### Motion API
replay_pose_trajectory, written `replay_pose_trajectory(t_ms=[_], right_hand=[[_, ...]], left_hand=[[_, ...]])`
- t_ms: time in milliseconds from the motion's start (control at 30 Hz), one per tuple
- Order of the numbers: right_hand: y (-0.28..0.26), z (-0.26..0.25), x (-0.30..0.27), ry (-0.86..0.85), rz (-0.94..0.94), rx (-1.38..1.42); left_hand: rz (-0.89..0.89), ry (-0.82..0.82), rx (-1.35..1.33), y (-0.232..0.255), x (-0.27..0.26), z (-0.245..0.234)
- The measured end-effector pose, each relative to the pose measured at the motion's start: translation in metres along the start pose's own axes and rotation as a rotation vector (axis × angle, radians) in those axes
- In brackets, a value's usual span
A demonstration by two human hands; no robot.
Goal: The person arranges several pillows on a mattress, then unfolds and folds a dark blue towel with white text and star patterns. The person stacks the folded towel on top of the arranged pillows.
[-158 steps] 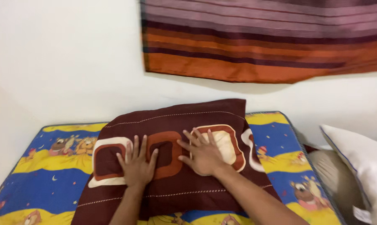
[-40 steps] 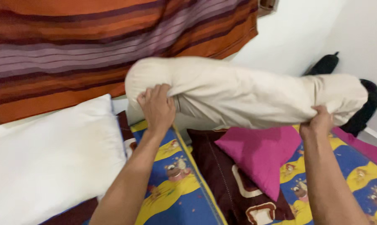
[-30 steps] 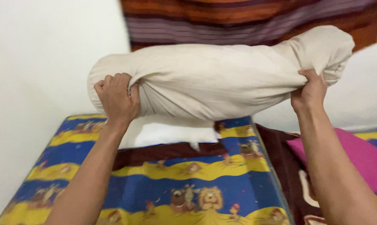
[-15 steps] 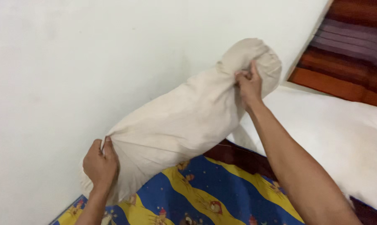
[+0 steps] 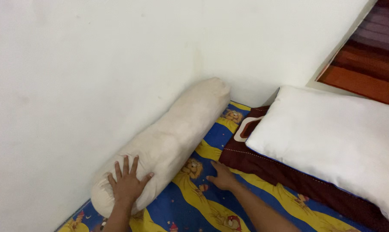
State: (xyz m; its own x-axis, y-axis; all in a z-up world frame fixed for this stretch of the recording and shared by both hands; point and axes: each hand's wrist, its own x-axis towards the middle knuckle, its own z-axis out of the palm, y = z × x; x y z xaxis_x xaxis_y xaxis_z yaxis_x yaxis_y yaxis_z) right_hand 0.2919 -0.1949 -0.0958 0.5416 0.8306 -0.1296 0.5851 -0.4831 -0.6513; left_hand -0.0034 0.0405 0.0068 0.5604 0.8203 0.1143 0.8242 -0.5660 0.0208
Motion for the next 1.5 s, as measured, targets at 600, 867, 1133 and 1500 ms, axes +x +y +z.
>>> replay_pose_trajectory(t_ms=[600, 867, 1133, 1500], right_hand=[[0.215, -0.230, -0.498, 0.640, 0.496, 0.230], [0.325, -0.216, -0.850, 1.294, 0.554, 0.453], [0.419, -0.132, -0.993, 1.557, 1.026, 0.670], [0.508, -0.102, -0.995, 1.366, 1.237, 0.491]], left_hand=[[0.771, 0.346, -0.930, 0.419, -0.224, -0.061], [1.222, -0.107, -0.932, 0.573, -0.464, -0.106], [1.562, -0.284, 0.122, 0.739, -0.582, -0.127], [1.633, -0.469, -0.363, 0.861, -0.597, -0.042]])
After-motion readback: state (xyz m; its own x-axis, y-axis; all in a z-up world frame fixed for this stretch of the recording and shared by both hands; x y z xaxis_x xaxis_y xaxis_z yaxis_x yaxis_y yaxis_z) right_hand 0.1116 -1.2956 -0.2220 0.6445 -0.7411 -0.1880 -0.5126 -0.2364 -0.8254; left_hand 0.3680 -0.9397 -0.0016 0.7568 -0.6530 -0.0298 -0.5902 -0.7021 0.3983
